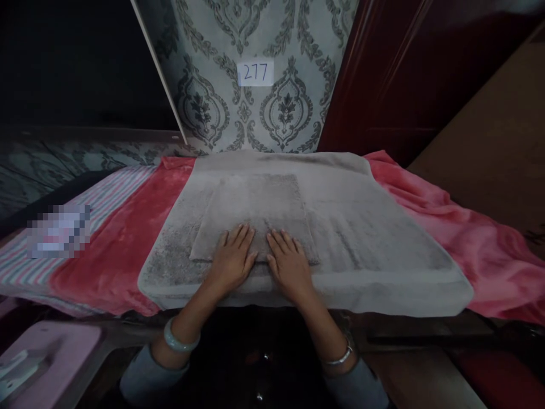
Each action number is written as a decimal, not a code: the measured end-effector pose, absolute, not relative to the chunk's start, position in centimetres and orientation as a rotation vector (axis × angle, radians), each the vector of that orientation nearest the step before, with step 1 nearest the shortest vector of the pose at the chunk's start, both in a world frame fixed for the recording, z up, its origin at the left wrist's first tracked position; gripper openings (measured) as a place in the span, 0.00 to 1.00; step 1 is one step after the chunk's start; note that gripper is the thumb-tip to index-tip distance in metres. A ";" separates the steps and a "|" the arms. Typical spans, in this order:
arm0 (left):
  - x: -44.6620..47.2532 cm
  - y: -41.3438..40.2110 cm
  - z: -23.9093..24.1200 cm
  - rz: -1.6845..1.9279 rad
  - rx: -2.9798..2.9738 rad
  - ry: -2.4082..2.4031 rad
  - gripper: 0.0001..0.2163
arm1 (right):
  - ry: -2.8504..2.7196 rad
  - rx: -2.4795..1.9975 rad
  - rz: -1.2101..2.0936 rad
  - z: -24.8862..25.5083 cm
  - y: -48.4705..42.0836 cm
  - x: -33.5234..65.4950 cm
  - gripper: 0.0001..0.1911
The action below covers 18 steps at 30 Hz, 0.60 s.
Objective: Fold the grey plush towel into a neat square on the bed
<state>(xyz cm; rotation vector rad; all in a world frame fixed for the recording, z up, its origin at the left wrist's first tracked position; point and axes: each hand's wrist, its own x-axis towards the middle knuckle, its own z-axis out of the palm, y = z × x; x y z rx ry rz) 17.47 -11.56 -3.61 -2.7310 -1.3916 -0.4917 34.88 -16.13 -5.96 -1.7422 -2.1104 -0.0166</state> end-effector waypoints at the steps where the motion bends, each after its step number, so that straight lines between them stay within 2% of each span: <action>1: 17.3 -11.6 -3.9 -0.489 -2.720 -1.401 0.25 | -2.097 -1.742 -0.019 -6.1 -16.3 35.0 0.28; 6: 17.0 -11.8 -4.3 -0.544 -2.632 -1.418 0.26 | -2.055 -1.765 0.047 -4.7 -15.8 34.8 0.27; 11: 17.1 -11.9 -4.7 -0.580 -2.575 -1.436 0.27 | -2.256 -1.687 0.047 -2.8 -13.0 32.9 0.28; 18: 15.6 -12.0 -5.3 -0.626 -2.519 -1.470 0.28 | -2.284 -1.739 0.084 -4.2 -13.5 34.4 0.28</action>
